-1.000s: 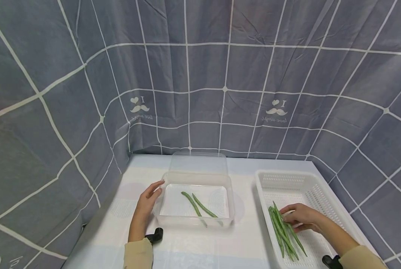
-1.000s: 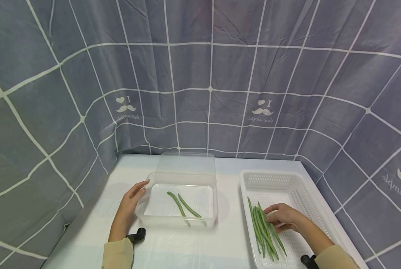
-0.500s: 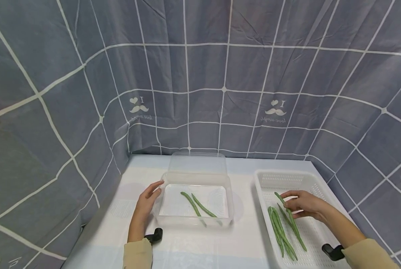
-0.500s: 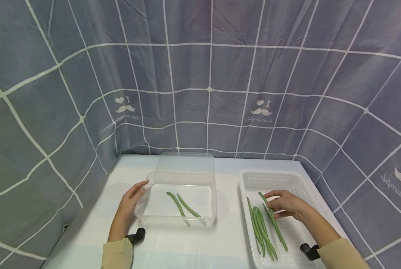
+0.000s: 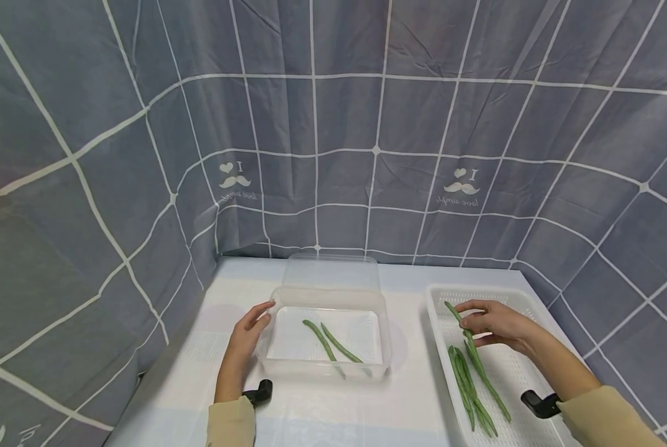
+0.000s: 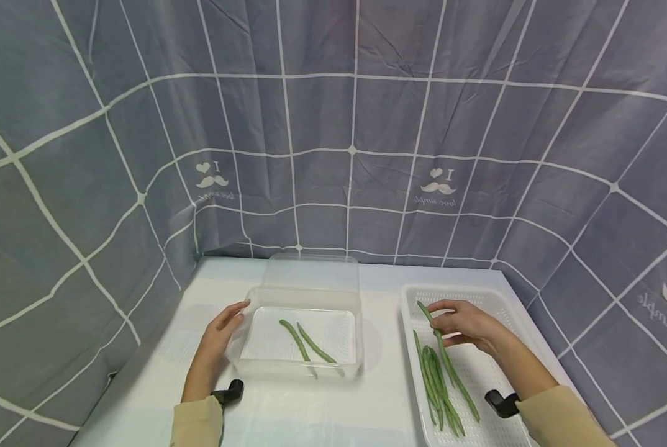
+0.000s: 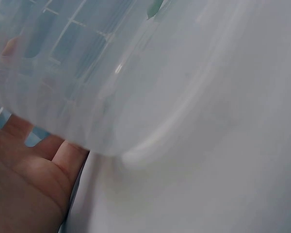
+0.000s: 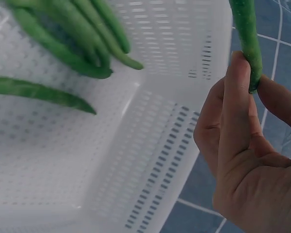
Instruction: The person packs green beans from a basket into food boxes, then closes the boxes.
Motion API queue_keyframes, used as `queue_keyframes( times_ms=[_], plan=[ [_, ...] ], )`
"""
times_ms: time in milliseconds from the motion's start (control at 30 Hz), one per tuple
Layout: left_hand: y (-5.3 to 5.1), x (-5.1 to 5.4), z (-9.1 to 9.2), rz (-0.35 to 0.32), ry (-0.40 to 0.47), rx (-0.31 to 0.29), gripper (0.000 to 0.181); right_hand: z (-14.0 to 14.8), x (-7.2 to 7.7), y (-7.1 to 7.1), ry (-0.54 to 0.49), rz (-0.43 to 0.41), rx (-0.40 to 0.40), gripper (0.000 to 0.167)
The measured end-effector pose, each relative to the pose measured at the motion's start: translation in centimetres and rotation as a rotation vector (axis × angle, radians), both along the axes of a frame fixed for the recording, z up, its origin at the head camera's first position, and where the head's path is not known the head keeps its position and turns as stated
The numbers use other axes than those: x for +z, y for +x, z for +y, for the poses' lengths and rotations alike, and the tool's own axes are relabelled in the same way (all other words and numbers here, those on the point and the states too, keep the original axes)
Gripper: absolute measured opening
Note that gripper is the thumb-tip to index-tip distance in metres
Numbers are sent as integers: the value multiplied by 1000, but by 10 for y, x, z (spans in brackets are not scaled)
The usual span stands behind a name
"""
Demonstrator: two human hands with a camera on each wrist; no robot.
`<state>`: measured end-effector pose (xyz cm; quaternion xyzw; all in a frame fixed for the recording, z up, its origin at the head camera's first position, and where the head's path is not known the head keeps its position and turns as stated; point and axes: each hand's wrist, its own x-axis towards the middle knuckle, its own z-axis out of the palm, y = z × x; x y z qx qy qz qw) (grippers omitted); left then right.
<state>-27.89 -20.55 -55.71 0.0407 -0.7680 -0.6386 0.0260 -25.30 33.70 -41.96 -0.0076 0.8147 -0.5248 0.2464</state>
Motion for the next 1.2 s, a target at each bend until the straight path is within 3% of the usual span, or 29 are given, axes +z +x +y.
queue_keyframes(
  times_ms=[200, 600, 833, 1200],
  plan=[
    [1, -1, 0, -8, -12, 4, 42, -20, 7, -13, -21, 18, 14, 59],
    [4, 2, 3, 38, -20, -11, 39, -81, 15, -41, -108, 8, 24, 58],
    [2, -2, 4, 46, -26, -8, 38, -112, 10, -52, -152, -2, 46, 55],
    [2, 1, 1, 24, -32, -14, 38, -150, 1, -66, -141, -21, 40, 51]
  ],
)
